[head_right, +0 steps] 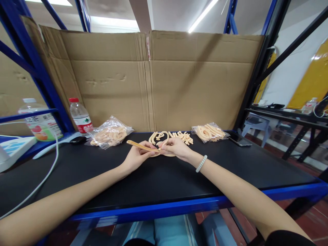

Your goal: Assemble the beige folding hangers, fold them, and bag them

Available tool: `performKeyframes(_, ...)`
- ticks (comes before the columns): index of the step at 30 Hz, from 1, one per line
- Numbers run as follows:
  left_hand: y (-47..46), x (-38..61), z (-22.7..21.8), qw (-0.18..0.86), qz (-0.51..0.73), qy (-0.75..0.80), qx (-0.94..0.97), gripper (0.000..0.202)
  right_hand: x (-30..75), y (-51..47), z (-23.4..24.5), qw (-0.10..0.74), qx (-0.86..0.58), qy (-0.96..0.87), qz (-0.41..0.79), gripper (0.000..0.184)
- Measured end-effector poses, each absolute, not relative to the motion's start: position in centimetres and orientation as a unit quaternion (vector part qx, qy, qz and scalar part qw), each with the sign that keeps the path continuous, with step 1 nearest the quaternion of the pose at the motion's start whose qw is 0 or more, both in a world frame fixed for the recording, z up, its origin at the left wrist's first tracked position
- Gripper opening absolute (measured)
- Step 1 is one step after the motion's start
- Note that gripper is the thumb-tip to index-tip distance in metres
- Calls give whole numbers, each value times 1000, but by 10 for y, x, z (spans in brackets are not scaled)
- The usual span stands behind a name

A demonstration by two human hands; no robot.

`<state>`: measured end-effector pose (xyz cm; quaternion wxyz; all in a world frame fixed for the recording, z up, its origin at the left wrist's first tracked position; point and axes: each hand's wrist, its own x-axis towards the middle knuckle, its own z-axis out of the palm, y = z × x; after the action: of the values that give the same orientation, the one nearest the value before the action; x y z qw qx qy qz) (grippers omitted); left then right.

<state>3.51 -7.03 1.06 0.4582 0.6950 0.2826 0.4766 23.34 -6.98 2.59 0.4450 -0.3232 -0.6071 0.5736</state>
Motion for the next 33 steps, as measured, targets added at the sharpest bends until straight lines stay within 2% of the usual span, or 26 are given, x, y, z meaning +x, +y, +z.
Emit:
performKeyframes(4,-73,36,11,437,477,285,707,22,236,-69,25,397,-309,-611,612,28)
performKeyframes(10,-78,38,13,439,490,288,696,22,239,-67,24,384,-290,-600,639,28)
performKeyframes(18,-78,37,10,363,511,273,730,15,236,-69,24,396,-302,-601,625,31)
performKeyframes(27,-82,36,13,185,525,266,787,8,231,-77,28,422,-323,-608,591,34)
performKeyframes(33,-84,36,14,198,524,292,775,10,226,-76,23,460,-296,-628,554,32)
